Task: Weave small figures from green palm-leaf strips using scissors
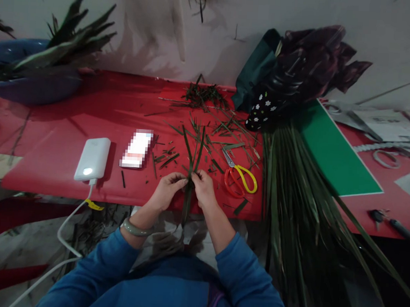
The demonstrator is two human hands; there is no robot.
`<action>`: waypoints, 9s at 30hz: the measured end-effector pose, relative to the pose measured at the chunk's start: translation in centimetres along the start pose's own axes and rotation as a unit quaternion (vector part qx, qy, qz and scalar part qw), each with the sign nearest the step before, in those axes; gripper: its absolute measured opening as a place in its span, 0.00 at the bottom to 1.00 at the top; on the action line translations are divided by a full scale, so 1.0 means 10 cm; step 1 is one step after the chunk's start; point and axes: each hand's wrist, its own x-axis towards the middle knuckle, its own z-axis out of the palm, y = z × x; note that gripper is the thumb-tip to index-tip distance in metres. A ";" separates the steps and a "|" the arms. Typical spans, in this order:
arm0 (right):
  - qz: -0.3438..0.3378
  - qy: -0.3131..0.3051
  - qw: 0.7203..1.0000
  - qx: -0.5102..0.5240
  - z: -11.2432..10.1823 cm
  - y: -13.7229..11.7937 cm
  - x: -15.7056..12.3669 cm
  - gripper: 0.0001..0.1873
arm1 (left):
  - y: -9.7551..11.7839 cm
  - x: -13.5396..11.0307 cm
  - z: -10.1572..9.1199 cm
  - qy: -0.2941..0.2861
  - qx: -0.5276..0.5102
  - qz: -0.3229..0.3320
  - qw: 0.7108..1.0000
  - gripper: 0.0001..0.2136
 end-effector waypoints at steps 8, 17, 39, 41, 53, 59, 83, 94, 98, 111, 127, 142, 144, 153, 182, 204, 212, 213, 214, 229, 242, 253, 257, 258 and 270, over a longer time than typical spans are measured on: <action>-0.005 0.007 1.000 0.011 0.00 -0.01 0.01 0.10 | -0.02 0.02 0.00 -0.016 0.051 -0.020 0.998 0.07; 0.026 -0.002 1.000 0.009 0.00 -0.07 -0.05 0.11 | 0.00 0.05 0.04 -0.017 0.013 -0.043 0.999 0.08; 0.042 -0.057 0.996 -0.061 -0.05 -0.08 -0.05 0.11 | -0.02 0.03 0.04 0.031 0.024 -0.016 0.999 0.07; 0.039 -0.054 0.996 -0.063 -0.06 -0.07 -0.05 0.12 | -0.02 0.03 0.04 0.029 0.017 -0.021 0.999 0.08; 0.039 -0.061 0.995 -0.066 -0.06 -0.05 -0.05 0.11 | -0.05 0.04 0.04 0.051 0.007 -0.016 0.999 0.08; 0.019 -0.051 0.996 -0.068 -0.06 -0.02 -0.06 0.12 | -0.06 0.05 0.04 0.050 0.012 -0.012 0.999 0.08; 0.030 -0.073 0.996 -0.046 -0.07 -0.04 -0.08 0.12 | -0.06 0.05 0.03 0.046 0.019 -0.012 0.999 0.07; 0.064 -0.076 0.995 -0.027 -0.11 -0.03 -0.04 0.12 | -0.05 0.05 0.01 0.013 0.065 -0.019 0.998 0.09; 0.064 -0.045 0.997 -0.020 -0.09 -0.03 -0.04 0.12 | -0.04 0.06 -0.01 -0.012 0.073 -0.004 0.997 0.09; 0.081 -0.054 0.994 -0.040 -0.11 -0.03 -0.04 0.12 | -0.04 0.07 -0.01 -0.014 0.071 -0.023 0.997 0.07; 0.085 -0.067 0.991 -0.078 -0.14 -0.04 -0.03 0.11 | -0.01 0.06 -0.01 -0.016 0.085 -0.030 0.996 0.07; 0.060 -0.036 0.996 -0.055 -0.10 -0.05 -0.05 0.13 | 0.00 0.08 0.00 -0.014 0.103 -0.018 0.994 0.08; 0.050 -0.018 0.997 -0.048 -0.08 -0.04 -0.05 0.13 | 0.02 0.07 0.00 -0.023 0.105 -0.021 0.994 0.08; 0.041 -0.054 0.997 -0.040 -0.10 -0.02 -0.03 0.13 | -0.07 0.07 0.00 0.014 0.130 0.011 0.991 0.08; 0.036 -0.050 0.997 -0.046 -0.07 -0.05 -0.03 0.08 | -0.07 0.06 0.02 0.014 0.086 0.020 0.996 0.07; -0.193 0.054 0.724 -0.660 -1.01 -0.72 0.83 0.17 | -0.11 0.10 0.02 0.048 0.105 0.001 0.993 0.20; -0.153 0.020 0.595 -0.789 -1.21 -0.71 1.27 0.19 | 0.03 -0.03 -0.13 0.042 0.318 0.044 0.946 0.22; -0.152 0.025 0.593 -0.791 -1.23 -0.73 1.28 0.17 | 0.05 -0.04 -0.14 0.039 0.349 0.045 0.935 0.21; -0.148 0.032 0.593 -0.791 -1.26 -0.75 1.27 0.16 | 0.07 -0.05 -0.16 0.037 0.380 0.047 0.923 0.21; -0.016 -0.235 0.959 -0.159 -0.32 -0.70 0.09 0.11 | 0.25 -0.07 0.00 0.036 0.163 0.113 0.979 0.14; -0.008 -0.152 0.973 -0.173 -0.25 -0.22 -0.18 0.10 | 0.10 -0.04 0.00 0.024 0.012 0.034 0.999 0.08; -0.016 -0.141 0.979 -0.147 -0.21 -0.14 -0.23 0.07 | 0.09 -0.05 -0.01 -0.009 0.042 0.026 0.999 0.07; -0.124 -0.094 0.961 -0.229 -0.25 -0.17 -0.24 0.05 | 0.13 -0.08 0.01 0.009 0.009 -0.005 1.000 0.10; -0.172 -0.085 0.947 -0.258 -0.26 -0.19 -0.24 0.05 | 0.14 -0.09 0.01 0.006 -0.003 -0.024 1.000 0.12; -0.365 -0.082 0.838 -0.398 -0.34 -0.17 -0.25 0.11 | 0.17 -0.14 0.02 -0.074 -0.006 -0.128 0.989 0.07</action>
